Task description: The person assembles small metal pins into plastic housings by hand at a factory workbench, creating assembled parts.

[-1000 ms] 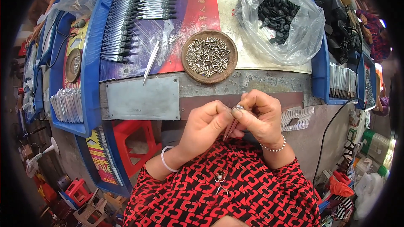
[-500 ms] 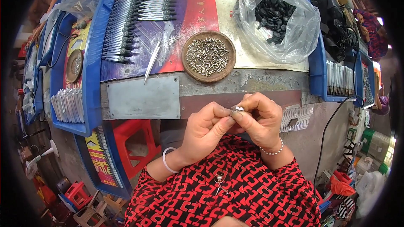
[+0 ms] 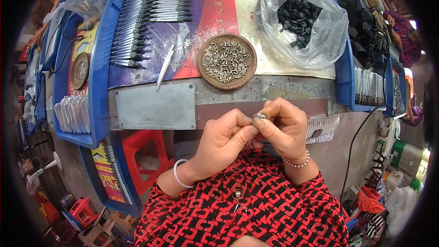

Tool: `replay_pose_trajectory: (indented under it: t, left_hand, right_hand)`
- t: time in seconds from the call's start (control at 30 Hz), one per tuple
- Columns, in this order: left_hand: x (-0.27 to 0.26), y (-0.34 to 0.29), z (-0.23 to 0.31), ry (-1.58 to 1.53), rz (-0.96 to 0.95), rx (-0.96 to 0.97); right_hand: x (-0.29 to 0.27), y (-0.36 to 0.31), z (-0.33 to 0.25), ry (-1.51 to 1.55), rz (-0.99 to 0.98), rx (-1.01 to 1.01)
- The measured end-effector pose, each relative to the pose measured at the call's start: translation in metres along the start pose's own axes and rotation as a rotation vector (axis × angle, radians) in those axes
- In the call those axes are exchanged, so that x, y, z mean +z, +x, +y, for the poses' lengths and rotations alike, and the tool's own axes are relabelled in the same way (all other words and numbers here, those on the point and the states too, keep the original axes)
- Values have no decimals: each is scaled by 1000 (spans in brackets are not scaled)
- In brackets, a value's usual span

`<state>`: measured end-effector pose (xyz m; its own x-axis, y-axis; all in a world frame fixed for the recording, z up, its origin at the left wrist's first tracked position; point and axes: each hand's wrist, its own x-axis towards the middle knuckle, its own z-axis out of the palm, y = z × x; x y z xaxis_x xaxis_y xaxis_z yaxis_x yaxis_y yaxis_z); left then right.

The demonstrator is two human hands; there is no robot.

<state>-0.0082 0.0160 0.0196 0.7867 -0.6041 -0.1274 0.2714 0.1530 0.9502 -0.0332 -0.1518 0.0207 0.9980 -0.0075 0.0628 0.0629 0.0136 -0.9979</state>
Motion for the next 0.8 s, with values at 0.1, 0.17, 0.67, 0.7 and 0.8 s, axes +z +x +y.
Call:
replay_pose_trajectory:
  t: [0.1, 0.17, 0.67, 0.7, 0.8]
  left_hand:
    - [1, -1, -4, -116, -26, -30]
    - [2, 1, -7, -319, -32, -87]
    - [-11, 1, -15, -953, -233, -279]
    - [-11, 0, -16, -982, -232, -286]
    - [-15, -1, -17, -1022, -224, -306]
  right_hand:
    - [-1, 0, 1, 13, -2, 22]
    - [0, -1, -2, 133, -20, 103]
    - [-93, 108, -6, -1117, 60, -305]
    - [-98, 117, -1, -1314, -28, -202]
    - [-102, 123, 6, -1532, -114, -116]
